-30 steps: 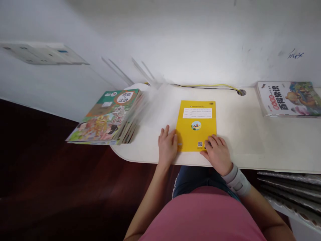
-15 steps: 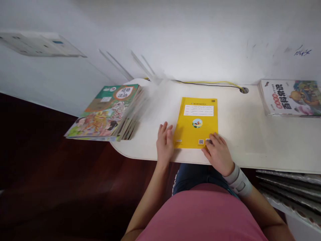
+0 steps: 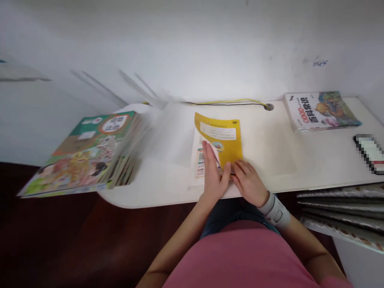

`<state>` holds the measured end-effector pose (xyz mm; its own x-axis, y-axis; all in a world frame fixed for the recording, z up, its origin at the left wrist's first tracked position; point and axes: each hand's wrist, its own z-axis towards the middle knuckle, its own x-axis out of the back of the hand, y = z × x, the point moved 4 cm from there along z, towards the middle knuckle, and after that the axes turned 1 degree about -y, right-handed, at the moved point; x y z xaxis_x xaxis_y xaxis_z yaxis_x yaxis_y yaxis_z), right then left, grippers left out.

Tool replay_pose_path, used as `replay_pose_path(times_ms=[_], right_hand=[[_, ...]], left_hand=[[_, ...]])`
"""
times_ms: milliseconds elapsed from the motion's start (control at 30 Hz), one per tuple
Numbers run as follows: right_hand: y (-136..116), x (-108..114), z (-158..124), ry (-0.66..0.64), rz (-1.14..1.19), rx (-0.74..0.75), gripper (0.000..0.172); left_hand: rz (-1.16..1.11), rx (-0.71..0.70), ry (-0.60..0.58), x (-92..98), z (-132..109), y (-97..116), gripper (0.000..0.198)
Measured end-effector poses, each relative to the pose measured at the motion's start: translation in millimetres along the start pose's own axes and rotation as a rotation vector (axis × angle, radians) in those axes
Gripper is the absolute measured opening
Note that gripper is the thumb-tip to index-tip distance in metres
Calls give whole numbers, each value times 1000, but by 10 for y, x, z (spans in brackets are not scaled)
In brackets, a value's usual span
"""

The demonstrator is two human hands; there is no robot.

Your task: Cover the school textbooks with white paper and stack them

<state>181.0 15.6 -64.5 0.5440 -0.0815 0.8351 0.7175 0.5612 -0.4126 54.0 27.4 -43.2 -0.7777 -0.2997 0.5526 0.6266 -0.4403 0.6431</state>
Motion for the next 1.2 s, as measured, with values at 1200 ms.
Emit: replay_pose_path(times_ms=[1200], right_hand=[[1042, 452, -495, 169, -291, -438, 44]], left_hand=[[513, -381, -707, -1079, 116, 601, 42]])
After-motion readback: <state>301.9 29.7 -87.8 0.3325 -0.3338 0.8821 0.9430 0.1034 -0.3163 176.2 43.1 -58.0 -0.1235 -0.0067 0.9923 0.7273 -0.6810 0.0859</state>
